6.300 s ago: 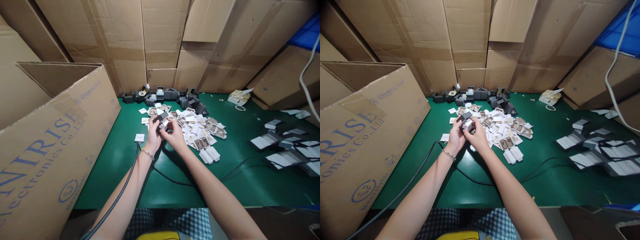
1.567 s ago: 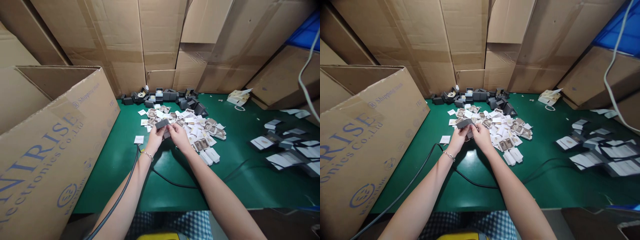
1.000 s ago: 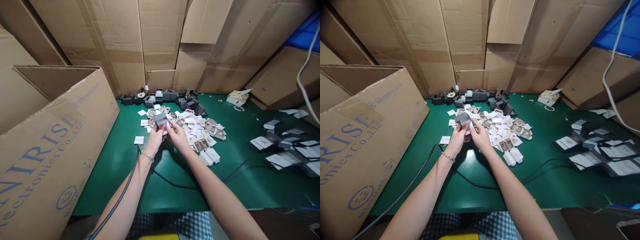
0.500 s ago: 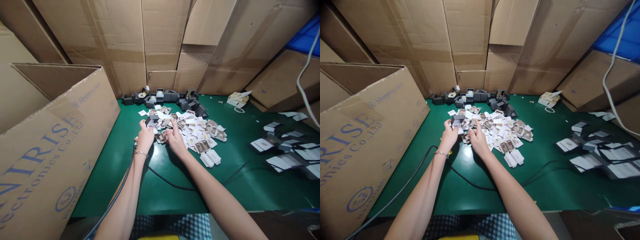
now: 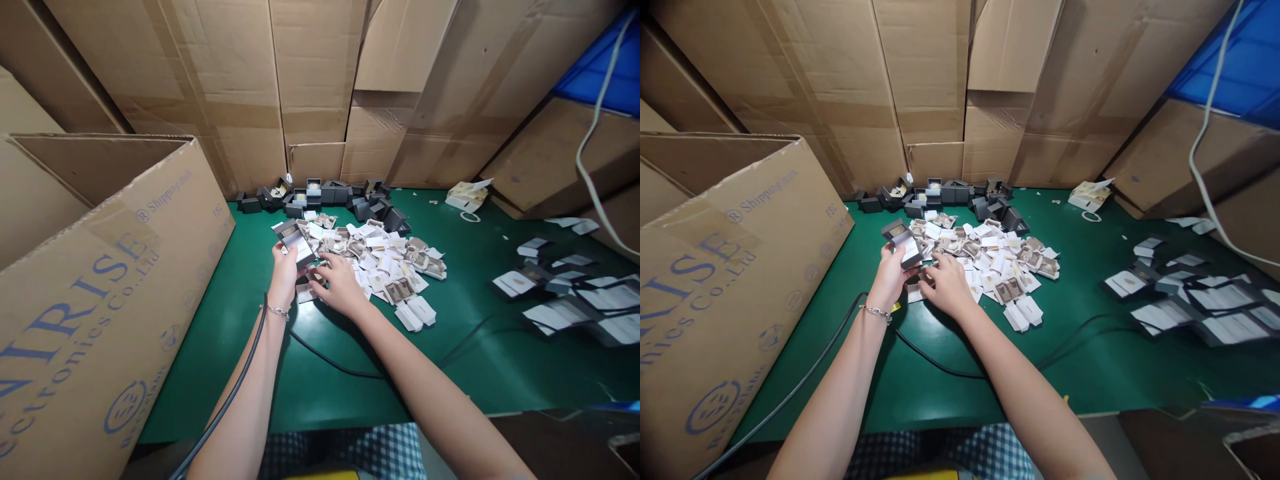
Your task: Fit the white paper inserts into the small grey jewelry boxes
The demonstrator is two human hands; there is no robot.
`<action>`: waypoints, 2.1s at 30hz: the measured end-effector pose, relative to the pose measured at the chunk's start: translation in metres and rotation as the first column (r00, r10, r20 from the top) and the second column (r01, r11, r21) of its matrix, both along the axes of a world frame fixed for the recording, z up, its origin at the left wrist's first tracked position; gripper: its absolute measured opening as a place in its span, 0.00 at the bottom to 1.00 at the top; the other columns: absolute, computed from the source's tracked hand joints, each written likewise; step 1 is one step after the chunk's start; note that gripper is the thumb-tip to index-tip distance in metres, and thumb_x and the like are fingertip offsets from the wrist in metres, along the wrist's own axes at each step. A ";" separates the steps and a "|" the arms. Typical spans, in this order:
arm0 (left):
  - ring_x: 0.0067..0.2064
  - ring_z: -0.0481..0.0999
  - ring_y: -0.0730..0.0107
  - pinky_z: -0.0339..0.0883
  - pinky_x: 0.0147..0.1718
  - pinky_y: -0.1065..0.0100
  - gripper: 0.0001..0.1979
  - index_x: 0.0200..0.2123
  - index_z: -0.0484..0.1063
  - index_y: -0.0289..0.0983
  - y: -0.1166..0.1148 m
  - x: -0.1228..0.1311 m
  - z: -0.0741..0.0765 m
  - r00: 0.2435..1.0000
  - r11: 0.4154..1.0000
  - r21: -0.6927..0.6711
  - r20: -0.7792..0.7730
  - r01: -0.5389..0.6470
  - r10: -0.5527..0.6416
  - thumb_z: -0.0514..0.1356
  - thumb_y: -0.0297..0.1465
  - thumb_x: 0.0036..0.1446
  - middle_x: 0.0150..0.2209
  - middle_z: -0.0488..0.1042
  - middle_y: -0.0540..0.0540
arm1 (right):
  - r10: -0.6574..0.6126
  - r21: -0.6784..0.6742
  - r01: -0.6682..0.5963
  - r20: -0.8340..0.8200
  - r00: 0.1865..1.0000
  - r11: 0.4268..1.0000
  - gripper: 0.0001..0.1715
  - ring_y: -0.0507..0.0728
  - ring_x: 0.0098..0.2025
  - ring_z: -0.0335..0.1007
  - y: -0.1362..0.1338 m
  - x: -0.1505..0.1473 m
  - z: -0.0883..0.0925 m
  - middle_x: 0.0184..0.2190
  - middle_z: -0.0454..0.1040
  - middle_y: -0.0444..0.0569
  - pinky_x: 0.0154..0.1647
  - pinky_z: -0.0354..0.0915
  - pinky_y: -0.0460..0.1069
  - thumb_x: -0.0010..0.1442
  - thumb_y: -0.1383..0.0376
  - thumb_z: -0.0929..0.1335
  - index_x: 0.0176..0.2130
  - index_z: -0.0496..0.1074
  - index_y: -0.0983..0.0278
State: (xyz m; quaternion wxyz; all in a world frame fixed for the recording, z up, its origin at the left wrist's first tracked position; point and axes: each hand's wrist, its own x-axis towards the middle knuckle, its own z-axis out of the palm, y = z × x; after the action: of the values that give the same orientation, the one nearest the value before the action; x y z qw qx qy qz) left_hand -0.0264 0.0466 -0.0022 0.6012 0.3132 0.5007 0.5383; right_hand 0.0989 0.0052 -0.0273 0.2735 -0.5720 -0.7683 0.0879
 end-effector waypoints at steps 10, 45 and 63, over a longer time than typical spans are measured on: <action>0.26 0.71 0.76 0.66 0.27 0.73 0.19 0.49 0.59 0.41 -0.007 0.005 0.007 0.997 0.999 0.038 0.073 0.015 -0.017 0.57 0.33 0.54 0.35 0.73 0.48 | 0.097 -0.210 -0.047 0.235 0.967 0.977 0.24 0.72 0.67 0.41 -0.009 -0.013 0.003 0.66 0.52 0.59 0.60 0.38 0.76 0.57 0.52 0.68 0.51 0.71 0.59; 0.19 0.63 0.79 0.59 0.19 0.76 0.36 0.65 0.45 0.40 -0.009 0.014 0.002 0.993 0.994 0.011 -0.031 0.112 -0.112 0.56 0.31 0.56 0.27 0.66 0.52 | -0.362 -0.356 0.077 -0.926 0.109 0.931 0.22 0.47 0.21 0.69 0.031 0.036 0.002 0.27 0.74 0.40 0.25 0.67 0.43 0.42 0.63 0.73 0.37 0.63 0.61; 0.19 0.65 0.76 0.62 0.20 0.73 0.38 0.64 0.42 0.43 -0.015 0.026 -0.010 0.915 0.969 0.075 -0.352 0.236 -0.196 0.57 0.30 0.53 0.25 0.69 0.52 | -0.102 0.258 0.319 -0.609 0.787 0.912 0.09 0.56 0.37 0.73 0.017 0.029 -0.001 0.35 0.76 0.50 0.41 0.70 0.53 0.59 0.65 0.64 0.39 0.71 0.63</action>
State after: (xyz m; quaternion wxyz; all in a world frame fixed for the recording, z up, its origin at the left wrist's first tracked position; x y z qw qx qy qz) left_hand -0.0006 0.0313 -0.0119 0.5419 0.4895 0.5276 0.4340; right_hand 0.1276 0.0218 -0.0287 0.6002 -0.5431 -0.5802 0.0901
